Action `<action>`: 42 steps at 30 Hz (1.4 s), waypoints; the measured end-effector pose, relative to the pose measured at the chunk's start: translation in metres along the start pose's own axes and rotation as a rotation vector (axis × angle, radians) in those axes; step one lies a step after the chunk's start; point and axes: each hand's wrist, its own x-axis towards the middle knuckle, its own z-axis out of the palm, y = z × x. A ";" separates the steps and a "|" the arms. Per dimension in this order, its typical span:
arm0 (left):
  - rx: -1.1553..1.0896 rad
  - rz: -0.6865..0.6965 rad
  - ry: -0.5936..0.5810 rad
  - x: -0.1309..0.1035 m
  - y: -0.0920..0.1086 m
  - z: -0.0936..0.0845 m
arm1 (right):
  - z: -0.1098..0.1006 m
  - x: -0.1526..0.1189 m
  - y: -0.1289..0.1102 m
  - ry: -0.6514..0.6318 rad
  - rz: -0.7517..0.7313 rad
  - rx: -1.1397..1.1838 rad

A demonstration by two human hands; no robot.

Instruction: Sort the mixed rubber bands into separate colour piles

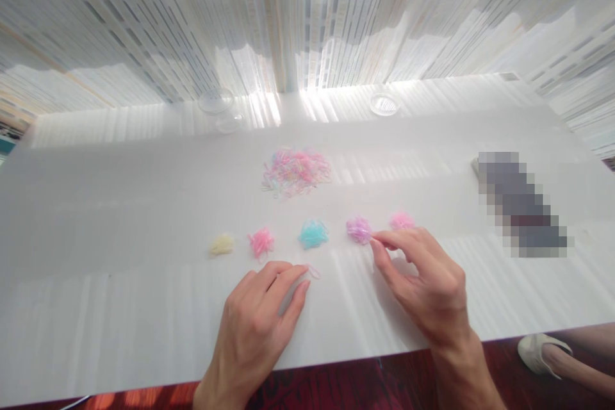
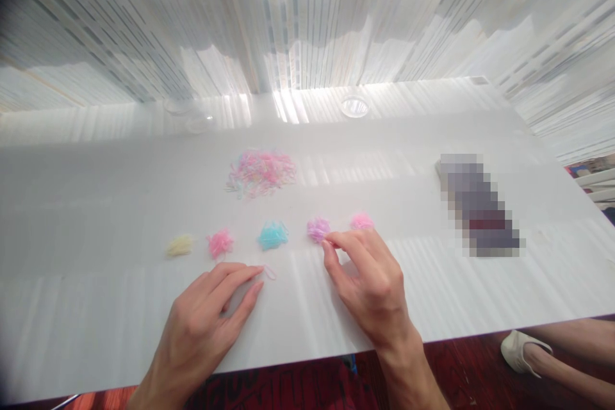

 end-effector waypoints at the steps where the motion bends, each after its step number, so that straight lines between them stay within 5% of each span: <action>1: 0.016 0.000 0.006 0.002 0.000 0.001 | -0.001 -0.001 -0.002 -0.009 -0.009 0.019; 14: -0.017 -0.044 0.035 0.005 0.002 0.007 | 0.019 -0.022 -0.037 -0.337 0.013 0.214; 42: -0.148 0.042 0.002 0.004 0.000 0.007 | 0.022 -0.025 -0.034 -0.316 0.067 0.280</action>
